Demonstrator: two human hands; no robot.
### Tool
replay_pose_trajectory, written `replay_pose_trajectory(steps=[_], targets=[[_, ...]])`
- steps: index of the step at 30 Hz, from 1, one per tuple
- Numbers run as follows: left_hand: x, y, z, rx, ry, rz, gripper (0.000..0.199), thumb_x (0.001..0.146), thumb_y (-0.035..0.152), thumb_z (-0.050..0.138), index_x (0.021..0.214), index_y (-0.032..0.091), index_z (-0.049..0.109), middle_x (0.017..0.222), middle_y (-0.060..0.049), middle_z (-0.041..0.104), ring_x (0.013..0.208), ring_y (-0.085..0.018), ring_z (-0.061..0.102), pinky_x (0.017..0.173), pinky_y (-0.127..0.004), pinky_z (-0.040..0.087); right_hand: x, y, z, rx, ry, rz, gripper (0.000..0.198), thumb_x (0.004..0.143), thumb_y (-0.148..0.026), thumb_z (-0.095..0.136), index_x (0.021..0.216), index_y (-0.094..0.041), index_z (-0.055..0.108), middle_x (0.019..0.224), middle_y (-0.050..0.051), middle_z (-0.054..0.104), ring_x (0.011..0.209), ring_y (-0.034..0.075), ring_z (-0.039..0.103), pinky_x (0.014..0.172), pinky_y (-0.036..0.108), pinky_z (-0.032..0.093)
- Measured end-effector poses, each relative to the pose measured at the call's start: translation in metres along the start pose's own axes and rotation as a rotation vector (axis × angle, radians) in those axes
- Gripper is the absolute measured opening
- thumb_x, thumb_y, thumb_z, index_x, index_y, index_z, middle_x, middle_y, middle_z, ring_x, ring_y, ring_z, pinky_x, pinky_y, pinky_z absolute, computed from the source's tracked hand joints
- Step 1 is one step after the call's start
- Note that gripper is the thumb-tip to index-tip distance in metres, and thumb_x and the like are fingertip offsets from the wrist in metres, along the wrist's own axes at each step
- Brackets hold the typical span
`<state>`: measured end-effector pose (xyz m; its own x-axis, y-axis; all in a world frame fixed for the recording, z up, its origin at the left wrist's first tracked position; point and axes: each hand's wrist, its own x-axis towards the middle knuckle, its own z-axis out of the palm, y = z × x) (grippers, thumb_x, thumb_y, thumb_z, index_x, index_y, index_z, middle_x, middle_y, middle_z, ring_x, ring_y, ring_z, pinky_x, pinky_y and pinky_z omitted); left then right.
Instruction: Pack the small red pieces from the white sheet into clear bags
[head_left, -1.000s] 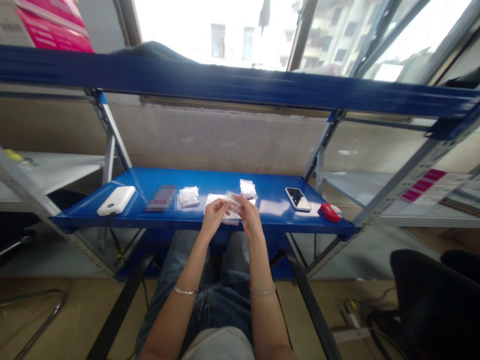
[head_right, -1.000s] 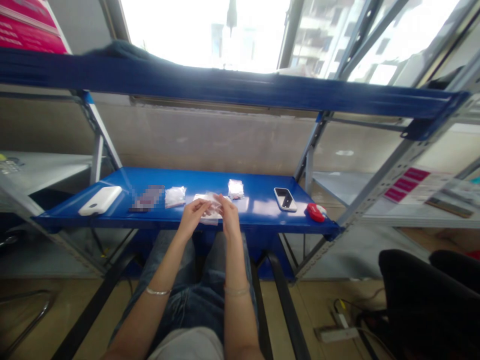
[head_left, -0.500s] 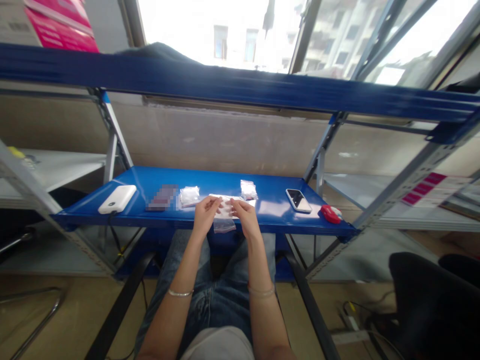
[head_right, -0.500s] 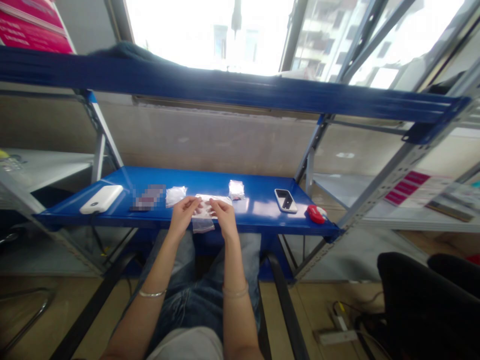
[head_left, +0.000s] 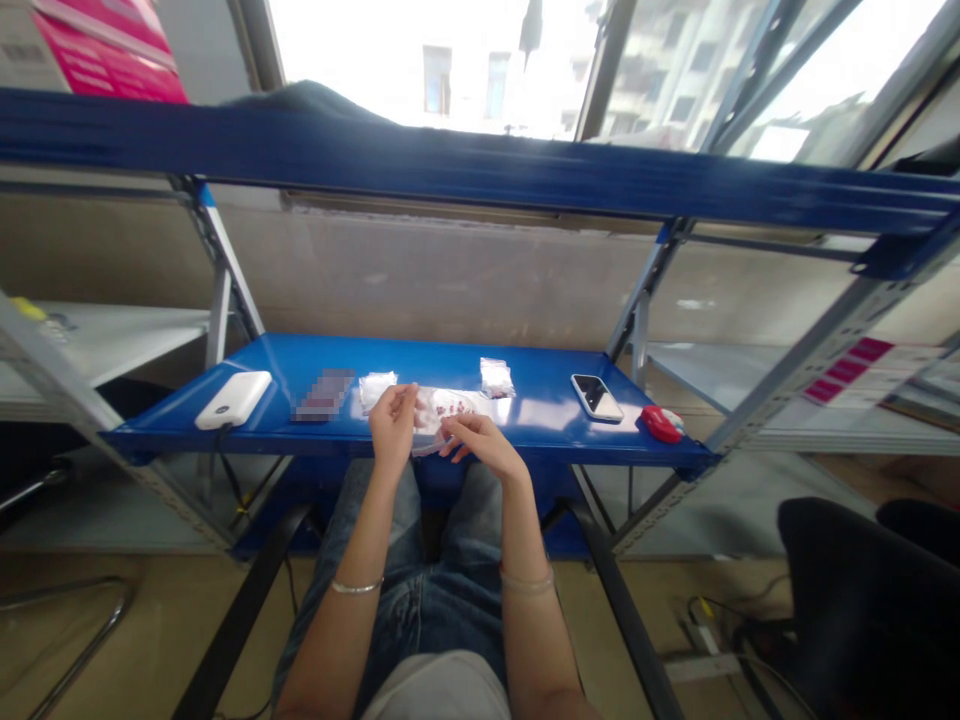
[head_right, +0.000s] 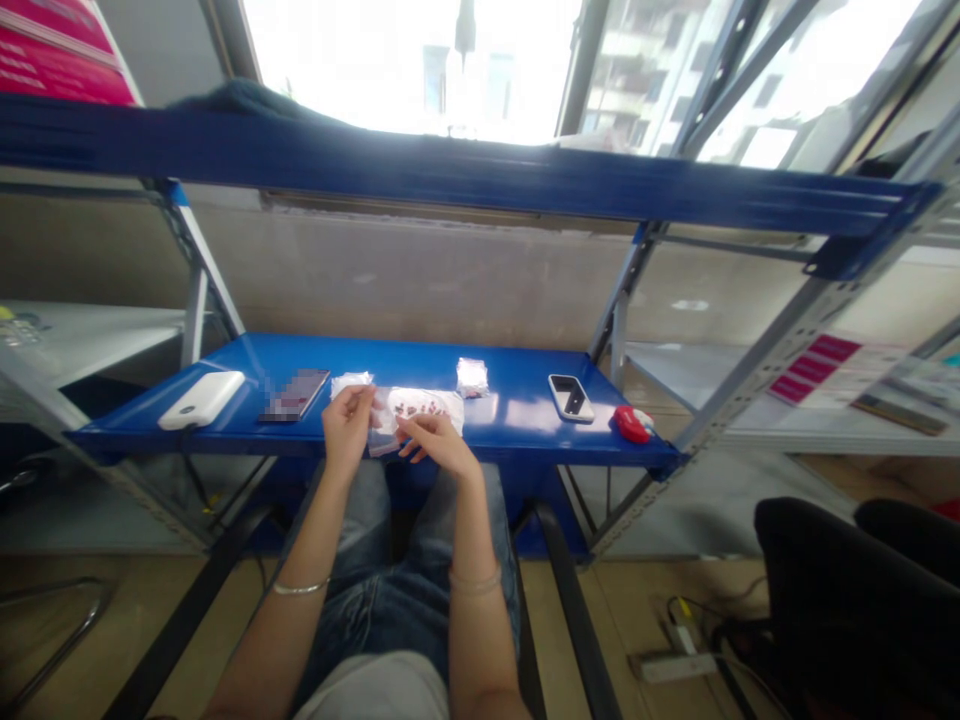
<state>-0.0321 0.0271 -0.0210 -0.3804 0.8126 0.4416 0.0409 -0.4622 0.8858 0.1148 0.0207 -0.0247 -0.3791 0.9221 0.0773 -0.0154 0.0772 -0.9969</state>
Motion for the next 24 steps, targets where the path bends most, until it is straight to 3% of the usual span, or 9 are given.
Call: replay_pose_trajectory(steps=[3, 6, 17, 20, 24], targets=[[0.002, -0.002, -0.004, -0.003, 0.071, 0.021, 0.025, 0.078, 0.042, 0.060, 0.076, 0.017, 0.059, 0.059, 0.002, 0.061, 0.041, -0.008, 0.050, 0.042, -0.019, 0.039, -0.005, -0.004, -0.003, -0.020, -0.113, 0.017, 0.052, 0.075, -0.064, 0.055, 0.075, -0.013, 0.065, 0.077, 0.007, 0.068, 0.061, 0.013, 0.065, 0.048, 0.019, 0.049], [0.003, -0.003, -0.006, 0.018, 0.115, 0.032, 0.023, 0.079, 0.041, 0.060, 0.077, 0.017, 0.060, 0.060, 0.002, 0.062, 0.041, -0.008, 0.051, 0.043, -0.019, 0.040, -0.006, -0.004, -0.004, -0.053, -0.158, -0.030, 0.043, 0.072, -0.057, 0.063, 0.078, -0.014, 0.067, 0.080, 0.007, 0.069, 0.064, 0.013, 0.065, 0.049, 0.018, 0.049], [0.008, -0.006, -0.011, -0.054, 0.201, -0.034, 0.027, 0.075, 0.042, 0.062, 0.076, 0.016, 0.062, 0.065, 0.000, 0.064, 0.043, -0.008, 0.054, 0.045, -0.020, 0.042, -0.001, 0.006, -0.008, -0.090, -0.067, -0.115, 0.031, 0.073, -0.046, 0.066, 0.072, -0.015, 0.062, 0.072, 0.004, 0.068, 0.062, 0.012, 0.064, 0.050, 0.018, 0.047], [0.012, -0.003, -0.015, -0.070, 0.103, -0.142, 0.030, 0.072, 0.044, 0.064, 0.083, 0.016, 0.065, 0.074, -0.003, 0.069, 0.046, -0.008, 0.056, 0.046, -0.019, 0.041, -0.004, 0.003, -0.010, -0.145, -0.071, -0.115, 0.025, 0.074, -0.040, 0.065, 0.072, -0.015, 0.062, 0.067, 0.003, 0.066, 0.062, 0.012, 0.064, 0.051, 0.019, 0.046], [0.015, 0.004, -0.026, -0.004, -0.139, -0.232, 0.034, 0.064, 0.045, 0.071, 0.081, 0.016, 0.070, 0.077, -0.006, 0.072, 0.052, -0.010, 0.058, 0.049, -0.020, 0.041, -0.009, -0.002, -0.012, -0.217, -0.113, -0.108, 0.017, 0.073, -0.032, 0.063, 0.070, -0.016, 0.061, 0.060, 0.000, 0.064, 0.060, 0.012, 0.063, 0.053, 0.020, 0.047]])
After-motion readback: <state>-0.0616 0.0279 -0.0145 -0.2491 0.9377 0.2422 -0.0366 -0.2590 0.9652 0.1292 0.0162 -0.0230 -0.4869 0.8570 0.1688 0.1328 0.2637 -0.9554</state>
